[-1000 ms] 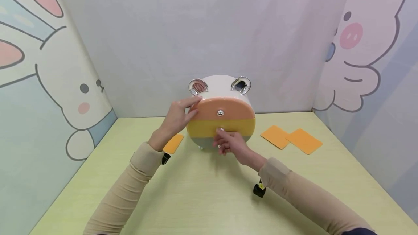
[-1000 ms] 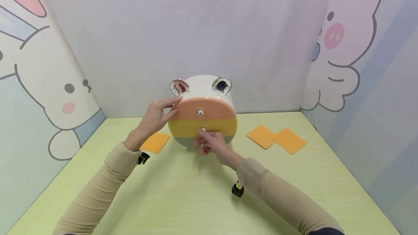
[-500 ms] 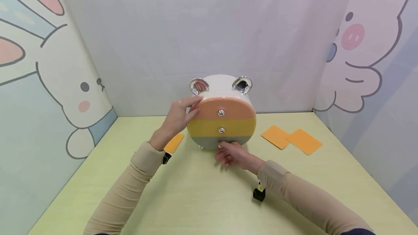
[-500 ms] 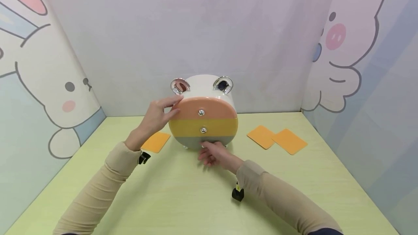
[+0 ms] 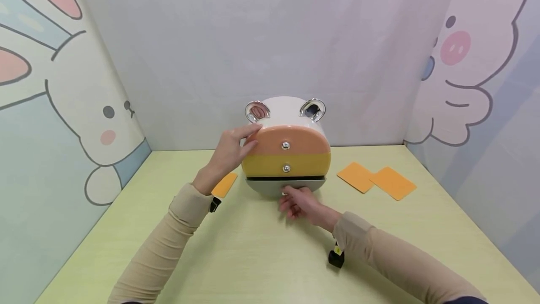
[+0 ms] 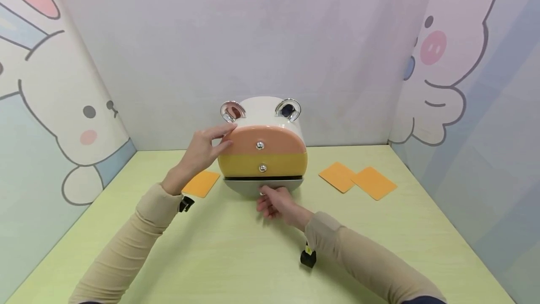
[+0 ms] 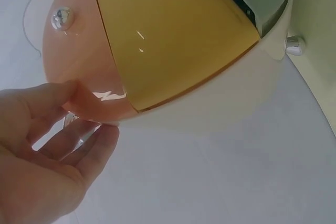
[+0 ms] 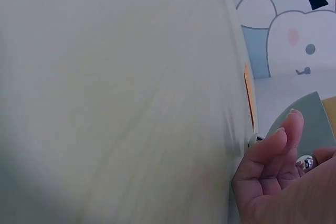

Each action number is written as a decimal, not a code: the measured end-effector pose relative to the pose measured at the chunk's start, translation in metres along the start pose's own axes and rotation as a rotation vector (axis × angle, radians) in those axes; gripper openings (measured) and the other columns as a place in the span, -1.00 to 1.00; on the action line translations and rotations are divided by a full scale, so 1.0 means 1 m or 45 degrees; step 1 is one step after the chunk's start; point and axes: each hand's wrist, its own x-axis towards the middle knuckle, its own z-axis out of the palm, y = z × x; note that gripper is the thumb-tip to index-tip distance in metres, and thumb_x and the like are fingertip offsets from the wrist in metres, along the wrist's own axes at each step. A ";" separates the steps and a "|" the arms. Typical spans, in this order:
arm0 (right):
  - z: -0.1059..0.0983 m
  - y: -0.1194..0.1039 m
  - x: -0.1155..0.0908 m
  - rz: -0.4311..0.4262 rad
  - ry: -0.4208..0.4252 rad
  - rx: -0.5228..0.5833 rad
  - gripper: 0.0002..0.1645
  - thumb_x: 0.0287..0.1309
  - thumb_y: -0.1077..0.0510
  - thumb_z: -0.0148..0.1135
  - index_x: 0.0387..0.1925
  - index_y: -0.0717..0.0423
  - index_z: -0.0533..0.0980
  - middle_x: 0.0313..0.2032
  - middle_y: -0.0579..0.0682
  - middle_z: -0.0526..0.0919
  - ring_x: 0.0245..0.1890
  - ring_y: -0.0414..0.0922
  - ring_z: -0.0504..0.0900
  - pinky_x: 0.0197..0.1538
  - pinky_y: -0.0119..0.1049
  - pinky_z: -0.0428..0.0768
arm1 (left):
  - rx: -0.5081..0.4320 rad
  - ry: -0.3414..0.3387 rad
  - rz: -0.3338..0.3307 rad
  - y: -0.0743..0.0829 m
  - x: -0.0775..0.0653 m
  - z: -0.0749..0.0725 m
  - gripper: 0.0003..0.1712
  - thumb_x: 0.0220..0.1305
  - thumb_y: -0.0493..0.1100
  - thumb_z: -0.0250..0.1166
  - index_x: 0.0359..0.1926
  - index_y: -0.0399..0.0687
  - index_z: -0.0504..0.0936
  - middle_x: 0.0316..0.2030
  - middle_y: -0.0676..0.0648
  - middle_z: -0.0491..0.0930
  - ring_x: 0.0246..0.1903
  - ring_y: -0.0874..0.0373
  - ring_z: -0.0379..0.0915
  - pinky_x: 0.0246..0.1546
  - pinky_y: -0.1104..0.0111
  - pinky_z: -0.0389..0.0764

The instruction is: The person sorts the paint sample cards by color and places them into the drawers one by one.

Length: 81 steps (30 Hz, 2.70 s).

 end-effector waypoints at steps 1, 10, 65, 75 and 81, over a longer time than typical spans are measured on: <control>0.001 0.000 -0.002 -0.002 -0.002 -0.003 -0.49 0.23 -0.13 0.10 -0.32 0.30 0.58 -0.66 -0.10 0.63 -0.75 -0.25 0.46 -0.58 -0.39 0.48 | -0.001 -0.002 -0.003 0.000 0.000 0.000 -0.55 0.18 -0.31 0.34 0.13 -0.21 0.60 0.04 -0.20 0.65 -0.11 -0.06 0.62 0.01 0.11 0.61; 0.007 0.009 -0.022 -0.002 -0.027 -0.011 -0.50 0.22 -0.11 0.14 -0.36 0.32 0.57 -0.69 -0.11 0.59 -0.77 -0.25 0.43 -0.60 -0.40 0.46 | -0.003 -0.010 -0.026 -0.003 -0.002 0.001 -0.56 0.18 -0.31 0.34 0.13 -0.20 0.60 0.06 -0.19 0.64 -0.09 -0.06 0.62 0.03 0.10 0.60; -0.040 -0.034 -0.124 -0.322 -0.270 -0.043 -0.59 0.32 -0.03 0.12 -0.41 0.24 0.58 -0.76 -0.17 0.51 -0.79 -0.29 0.36 -0.67 -0.47 0.32 | -0.002 -0.028 -0.042 0.002 0.001 -0.002 -0.54 0.19 -0.31 0.34 0.15 -0.18 0.59 0.08 -0.19 0.63 0.00 -0.07 0.61 0.09 0.09 0.58; -0.166 -0.049 -0.064 -0.797 0.643 -0.933 -0.59 0.30 -0.06 0.16 -0.27 0.24 0.62 -0.45 0.09 0.71 -0.50 -0.06 0.62 -0.43 -0.30 0.59 | 0.014 -0.011 -0.028 0.000 0.000 -0.001 -0.54 0.17 -0.32 0.35 0.13 -0.20 0.60 0.05 -0.20 0.64 -0.11 -0.08 0.62 -0.03 0.10 0.62; -0.226 -0.028 -0.039 -0.459 0.553 -1.501 -0.20 0.17 -0.16 0.25 0.11 0.48 0.41 0.01 0.49 0.53 -0.03 0.43 0.47 -0.08 0.24 0.49 | 0.015 -0.011 -0.020 -0.001 0.000 -0.001 -0.54 0.17 -0.32 0.35 0.14 -0.19 0.60 0.05 -0.19 0.64 -0.20 -0.05 0.61 -0.11 0.12 0.62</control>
